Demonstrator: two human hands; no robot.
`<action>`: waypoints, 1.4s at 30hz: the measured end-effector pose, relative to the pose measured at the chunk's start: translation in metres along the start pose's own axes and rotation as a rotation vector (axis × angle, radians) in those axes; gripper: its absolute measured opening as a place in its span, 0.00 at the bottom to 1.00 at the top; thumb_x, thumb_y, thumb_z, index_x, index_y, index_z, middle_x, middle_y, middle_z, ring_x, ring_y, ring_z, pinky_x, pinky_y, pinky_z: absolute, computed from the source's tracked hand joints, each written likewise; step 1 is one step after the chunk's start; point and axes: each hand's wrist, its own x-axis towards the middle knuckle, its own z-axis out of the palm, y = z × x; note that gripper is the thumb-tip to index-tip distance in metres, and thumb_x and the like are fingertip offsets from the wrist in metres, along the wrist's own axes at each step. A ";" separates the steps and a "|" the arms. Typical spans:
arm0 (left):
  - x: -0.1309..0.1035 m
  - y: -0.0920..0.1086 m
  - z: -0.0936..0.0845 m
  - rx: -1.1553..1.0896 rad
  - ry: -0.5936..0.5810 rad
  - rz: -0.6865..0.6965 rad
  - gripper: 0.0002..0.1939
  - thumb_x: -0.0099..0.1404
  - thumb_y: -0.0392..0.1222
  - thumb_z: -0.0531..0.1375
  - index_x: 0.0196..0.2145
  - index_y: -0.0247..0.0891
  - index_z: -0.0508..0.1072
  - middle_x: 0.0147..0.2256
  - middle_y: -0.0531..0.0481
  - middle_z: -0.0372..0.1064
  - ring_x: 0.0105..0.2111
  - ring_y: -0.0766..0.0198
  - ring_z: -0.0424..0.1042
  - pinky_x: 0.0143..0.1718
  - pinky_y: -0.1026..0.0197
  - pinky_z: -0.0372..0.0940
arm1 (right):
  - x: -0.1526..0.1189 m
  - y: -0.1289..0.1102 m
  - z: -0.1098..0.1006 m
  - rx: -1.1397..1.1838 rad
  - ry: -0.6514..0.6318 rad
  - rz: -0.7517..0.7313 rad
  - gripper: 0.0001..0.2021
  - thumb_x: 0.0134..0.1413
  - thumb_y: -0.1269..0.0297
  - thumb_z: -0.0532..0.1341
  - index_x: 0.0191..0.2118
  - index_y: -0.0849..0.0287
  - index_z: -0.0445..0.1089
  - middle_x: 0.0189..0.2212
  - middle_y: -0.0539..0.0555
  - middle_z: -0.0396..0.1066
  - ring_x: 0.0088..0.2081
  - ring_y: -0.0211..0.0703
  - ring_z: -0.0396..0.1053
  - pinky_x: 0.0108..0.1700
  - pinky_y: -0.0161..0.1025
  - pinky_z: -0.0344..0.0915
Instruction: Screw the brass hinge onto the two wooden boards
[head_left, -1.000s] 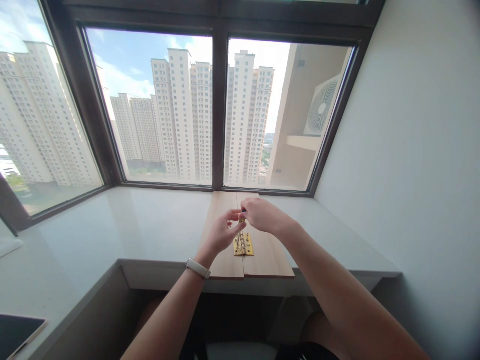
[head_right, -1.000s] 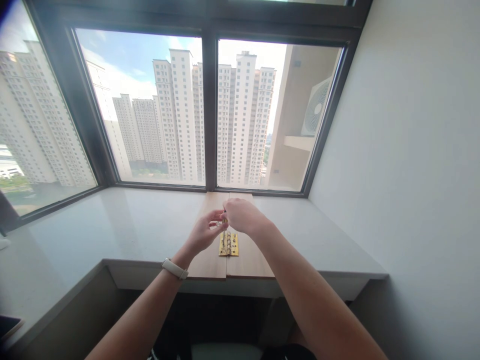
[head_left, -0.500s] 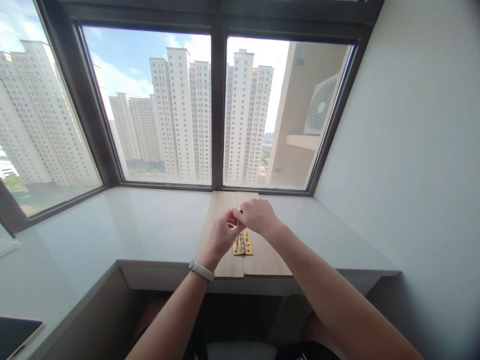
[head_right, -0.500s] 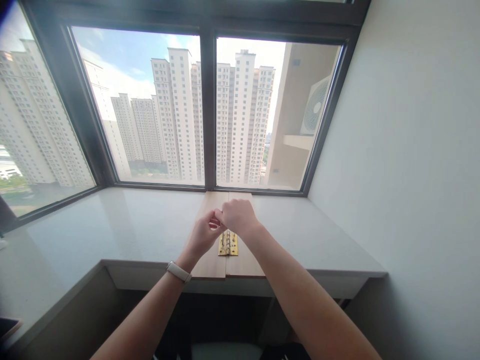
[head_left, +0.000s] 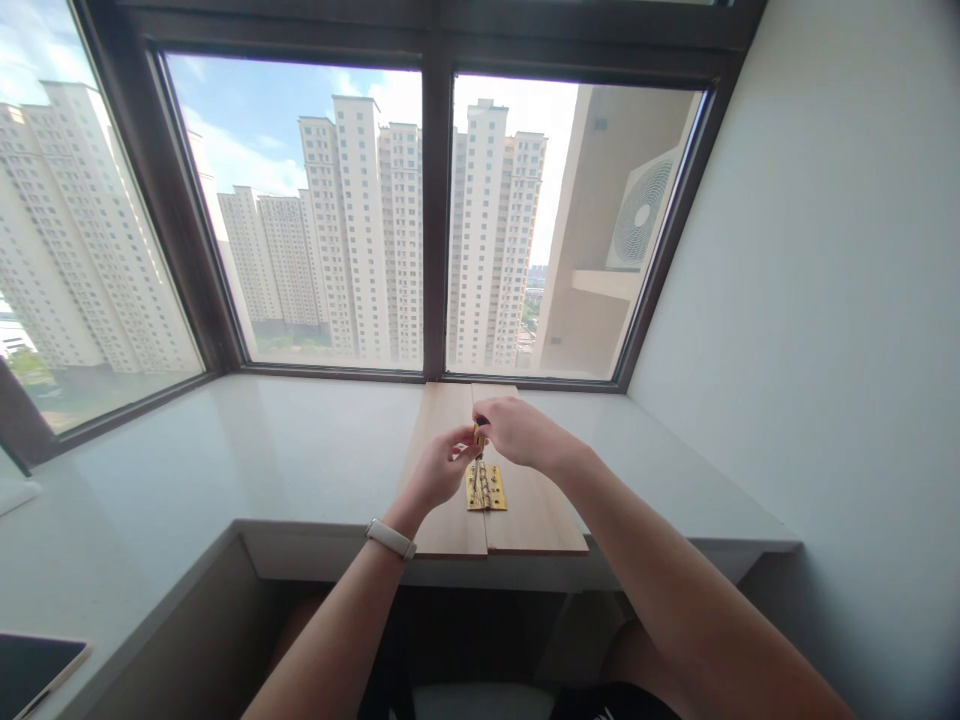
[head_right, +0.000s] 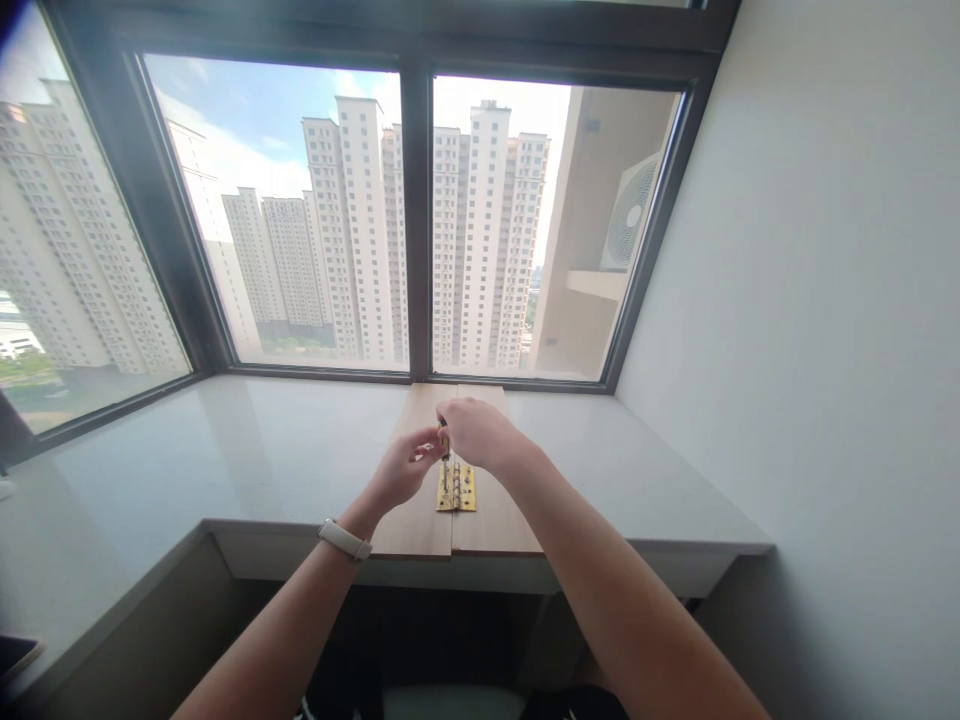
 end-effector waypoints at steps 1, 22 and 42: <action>0.000 0.000 -0.001 -0.008 -0.018 -0.005 0.14 0.68 0.44 0.57 0.48 0.40 0.76 0.42 0.45 0.77 0.44 0.57 0.75 0.44 0.55 0.69 | 0.000 0.000 0.000 -0.017 -0.001 0.015 0.09 0.65 0.63 0.56 0.39 0.59 0.72 0.38 0.56 0.75 0.40 0.43 0.70 0.37 0.35 0.57; -0.008 0.006 0.013 0.118 0.248 0.020 0.06 0.61 0.43 0.64 0.33 0.39 0.71 0.30 0.53 0.73 0.30 0.65 0.71 0.34 0.62 0.67 | 0.007 -0.022 0.013 -0.308 0.077 0.149 0.25 0.67 0.49 0.48 0.34 0.60 0.76 0.31 0.60 0.75 0.35 0.50 0.73 0.36 0.40 0.59; -0.004 -0.004 0.002 -0.039 0.046 -0.005 0.15 0.66 0.44 0.61 0.50 0.41 0.74 0.43 0.45 0.77 0.44 0.56 0.75 0.44 0.55 0.68 | 0.001 -0.004 0.001 -0.049 0.005 -0.055 0.10 0.65 0.62 0.56 0.37 0.60 0.73 0.37 0.58 0.75 0.38 0.43 0.71 0.36 0.35 0.58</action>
